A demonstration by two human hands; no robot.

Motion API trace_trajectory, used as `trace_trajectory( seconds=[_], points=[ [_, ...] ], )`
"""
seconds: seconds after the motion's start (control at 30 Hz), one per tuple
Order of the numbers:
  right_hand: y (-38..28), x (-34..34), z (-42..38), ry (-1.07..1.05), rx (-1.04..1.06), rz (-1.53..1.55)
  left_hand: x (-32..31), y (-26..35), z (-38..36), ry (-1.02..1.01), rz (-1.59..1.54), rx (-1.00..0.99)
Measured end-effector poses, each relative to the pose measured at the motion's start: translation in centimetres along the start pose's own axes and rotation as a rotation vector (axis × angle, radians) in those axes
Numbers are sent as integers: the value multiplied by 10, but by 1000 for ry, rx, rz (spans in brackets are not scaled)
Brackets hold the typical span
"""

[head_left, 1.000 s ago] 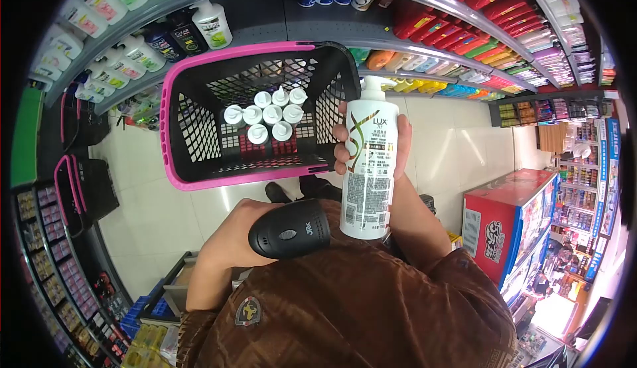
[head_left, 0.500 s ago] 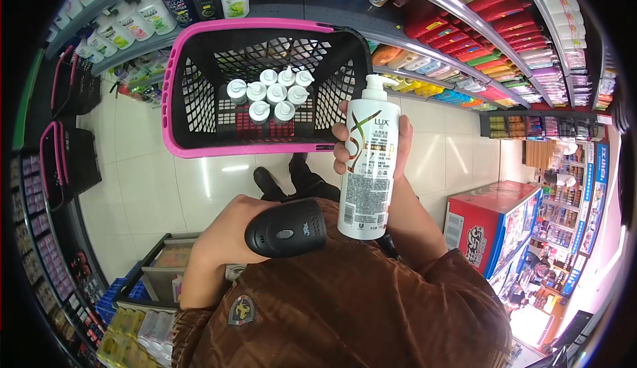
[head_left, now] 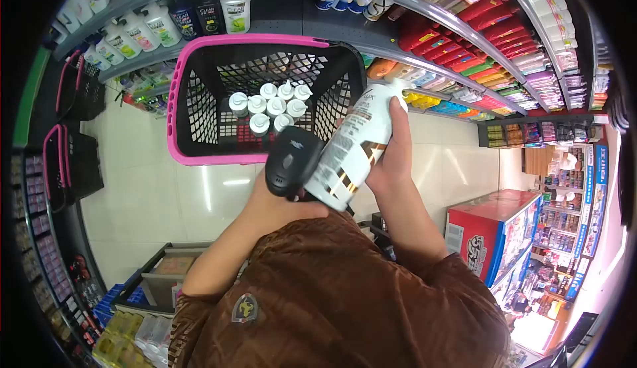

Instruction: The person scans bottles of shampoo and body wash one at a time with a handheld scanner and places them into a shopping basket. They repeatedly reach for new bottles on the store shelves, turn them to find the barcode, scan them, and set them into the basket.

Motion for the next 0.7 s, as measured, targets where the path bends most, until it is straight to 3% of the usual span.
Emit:
trace_trajectory(
  seconds=[0.03,0.1,0.17,0.23,0.3,0.37,0.4,0.43,0.5,0.57,0.63,0.7],
  points=[
    [-2,-4,1,-4,9,14,-4,-6,7,-7,15,-3],
    [-21,5,0,272,189,-44,-15,-11,30,32,-79,-16],
    [-33,10,-2,279,164,-60,-21,-11,45,20,-76,29],
    [-40,19,5,185,74,18,-25,-21,61,54,-346,219],
    [-49,40,13,149,64,42,-24,-45,73,38,-380,281],
    [-54,64,19,201,-87,-78,-28,-67,87,-43,-493,377],
    [-56,77,26,226,-112,-142,-35,-59,90,61,-347,446],
    [-56,91,35,222,-102,-143,-45,-51,98,42,-315,303],
    [-54,116,56,212,-146,-324,-63,-26,117,-131,71,36],
    [-72,122,69,224,-134,-346,-82,-29,127,-67,27,39],
    [-81,156,97,195,-63,-170,-70,-72,123,-19,-7,320],
    [-108,166,122,269,-3,-19,-54,-84,121,73,-113,367]
  ],
)
Point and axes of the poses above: each hand's wrist, its own z-axis towards the middle knuckle, its own x-axis out of the back of the hand, y = z × x, the point moved 5 cm from there along z, towards the middle knuckle
